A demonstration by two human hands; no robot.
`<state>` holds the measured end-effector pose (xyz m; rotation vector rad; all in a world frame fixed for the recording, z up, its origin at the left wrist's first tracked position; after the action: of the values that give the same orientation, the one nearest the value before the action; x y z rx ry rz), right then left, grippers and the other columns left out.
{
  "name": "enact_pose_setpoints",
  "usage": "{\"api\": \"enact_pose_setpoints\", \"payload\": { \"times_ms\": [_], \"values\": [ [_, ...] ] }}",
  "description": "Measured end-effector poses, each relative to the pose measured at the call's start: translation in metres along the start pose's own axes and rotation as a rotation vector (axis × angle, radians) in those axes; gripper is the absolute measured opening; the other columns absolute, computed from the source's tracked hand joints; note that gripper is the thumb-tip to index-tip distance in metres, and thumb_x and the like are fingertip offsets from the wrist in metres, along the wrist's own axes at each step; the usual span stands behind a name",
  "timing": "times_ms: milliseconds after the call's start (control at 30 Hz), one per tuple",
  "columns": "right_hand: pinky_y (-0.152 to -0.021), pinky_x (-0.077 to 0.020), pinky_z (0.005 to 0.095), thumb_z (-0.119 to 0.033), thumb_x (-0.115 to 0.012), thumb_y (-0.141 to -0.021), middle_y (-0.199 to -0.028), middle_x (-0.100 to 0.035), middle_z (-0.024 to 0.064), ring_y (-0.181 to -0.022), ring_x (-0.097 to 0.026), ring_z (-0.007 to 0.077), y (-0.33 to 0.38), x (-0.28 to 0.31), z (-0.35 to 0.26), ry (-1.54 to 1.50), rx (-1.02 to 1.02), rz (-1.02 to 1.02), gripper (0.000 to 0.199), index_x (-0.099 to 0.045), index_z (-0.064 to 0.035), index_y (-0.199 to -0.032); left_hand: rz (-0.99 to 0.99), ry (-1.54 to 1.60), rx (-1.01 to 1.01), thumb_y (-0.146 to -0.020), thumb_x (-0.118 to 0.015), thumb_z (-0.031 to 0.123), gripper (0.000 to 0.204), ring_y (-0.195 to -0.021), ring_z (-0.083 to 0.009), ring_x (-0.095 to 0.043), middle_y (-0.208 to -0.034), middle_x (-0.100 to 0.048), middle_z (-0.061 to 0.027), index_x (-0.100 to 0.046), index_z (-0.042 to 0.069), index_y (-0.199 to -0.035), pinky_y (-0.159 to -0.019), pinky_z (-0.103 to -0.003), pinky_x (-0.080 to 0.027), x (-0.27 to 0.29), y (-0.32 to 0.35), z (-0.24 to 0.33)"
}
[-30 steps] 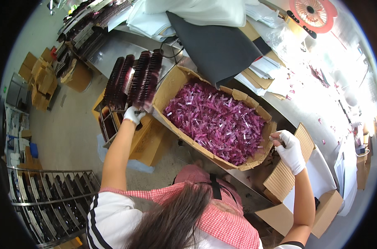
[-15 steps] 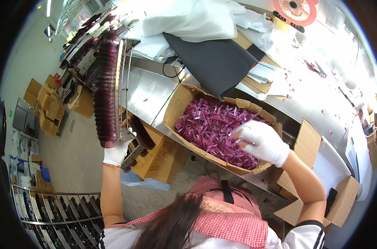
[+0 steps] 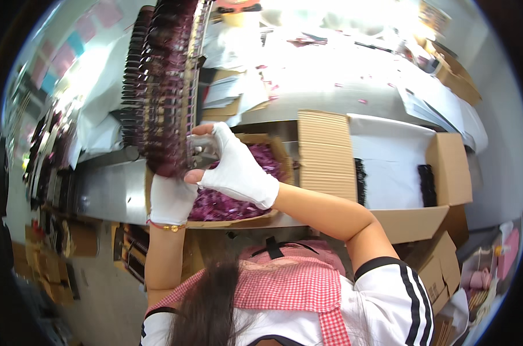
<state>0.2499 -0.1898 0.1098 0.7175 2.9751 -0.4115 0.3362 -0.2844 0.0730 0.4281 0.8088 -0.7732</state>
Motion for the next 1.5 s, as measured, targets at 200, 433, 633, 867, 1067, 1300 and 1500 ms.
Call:
{"api": "enact_pose_setpoints", "payload": {
  "times_ms": [200, 433, 633, 867, 1067, 1300, 1500],
  "values": [
    [-0.088, -0.0516, 0.0306, 0.002, -0.083, -0.069, -0.106, -0.068, 0.0157, -0.099, -0.065, 0.0177, 0.020, 0.120, -0.050, 0.074, -0.017, 0.222, 0.089, -0.030, 0.0052, -0.140, -0.150, 0.283, 0.355, -0.104, -0.046, 0.016, 0.026, -0.102, -0.0230, -0.065, -0.119, -0.063, -0.0129, -0.052, 0.001, -0.125, -0.085, -0.035, -0.060, -0.094, -0.035, -0.110],
    [-0.078, -0.0527, 0.0265, -0.015, -0.074, -0.084, -0.105, -0.069, 0.0092, -0.090, -0.064, 0.0128, 0.014, 0.217, -0.091, 0.025, -0.017, 0.335, 0.066, -0.042, 0.0071, -0.138, -0.446, 0.386, 0.472, -0.104, -0.045, 0.025, 0.031, -0.120, -0.0329, -0.057, -0.126, -0.058, -0.0167, -0.053, 0.000, -0.121, -0.105, -0.049, -0.048, -0.216, -0.025, -0.141],
    [-0.091, -0.0521, 0.0338, -0.018, -0.061, -0.097, -0.111, -0.065, 0.0091, -0.106, -0.062, 0.0222, -0.042, 0.300, -0.119, -0.417, 0.108, 0.361, 0.024, -0.058, -0.0061, -0.117, -0.353, -0.453, -0.196, -0.101, -0.047, 0.013, 0.035, -0.119, -0.0263, -0.055, -0.129, -0.055, -0.0163, -0.043, -0.001, -0.133, -0.100, -0.039, -0.046, -0.205, -0.029, -0.107],
    [-0.092, -0.0543, 0.0371, -0.014, -0.050, -0.102, -0.102, -0.066, 0.0062, -0.098, -0.064, 0.0233, -0.066, 0.343, -0.119, -0.803, 0.174, 0.313, 0.011, -0.060, -0.0088, -0.104, -0.064, -0.607, -0.375, -0.098, -0.061, 0.021, 0.030, -0.100, -0.0149, -0.053, -0.109, -0.057, -0.0068, -0.052, -0.004, -0.113, -0.095, -0.031, -0.042, -0.168, -0.074, -0.120],
    [-0.088, -0.0568, 0.0358, -0.020, -0.054, -0.102, -0.100, -0.067, 0.0078, -0.095, -0.066, 0.0227, -0.099, 0.375, -0.095, -0.855, 0.018, 0.376, 0.013, -0.061, -0.0087, -0.104, -0.452, -0.623, -0.341, -0.103, -0.036, 0.060, 0.071, -0.122, -0.0196, -0.051, -0.132, -0.055, -0.0112, -0.047, -0.002, -0.136, -0.107, -0.033, -0.036, -0.222, -0.163, -0.130],
    [-0.099, -0.0542, 0.0277, -0.014, -0.063, -0.097, -0.111, -0.063, 0.0105, -0.106, -0.064, 0.0199, -0.086, 0.386, -0.087, -1.109, -0.277, 0.374, 0.031, -0.051, -0.0001, -0.122, -0.542, -0.784, -0.429, -0.101, -0.049, 0.004, 0.017, -0.085, -0.0152, -0.059, -0.090, -0.058, -0.0062, -0.051, -0.006, -0.115, -0.079, -0.030, -0.056, -0.276, -0.201, -0.139],
    [-0.095, -0.0541, 0.0270, -0.037, -0.055, -0.101, -0.127, -0.063, 0.0176, -0.113, -0.065, 0.0225, -0.068, 0.417, -0.111, 0.139, -0.400, 0.391, 0.042, -0.055, -0.0028, -0.124, -0.470, -0.379, -0.150, -0.105, -0.042, 0.022, 0.023, -0.067, -0.0113, -0.046, -0.082, -0.053, -0.0027, -0.055, 0.003, -0.099, -0.071, -0.027, -0.047, -0.293, -0.219, -0.150]
  ]
}}
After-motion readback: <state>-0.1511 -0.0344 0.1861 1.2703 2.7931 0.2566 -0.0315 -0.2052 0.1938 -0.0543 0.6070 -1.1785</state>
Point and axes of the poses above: each hand's wrist, its own y-axis away from the middle knuckle, its own x-axis out of the back of the hand, z = x × y, the point moved 9 cm from there along -y, towards the middle knuckle
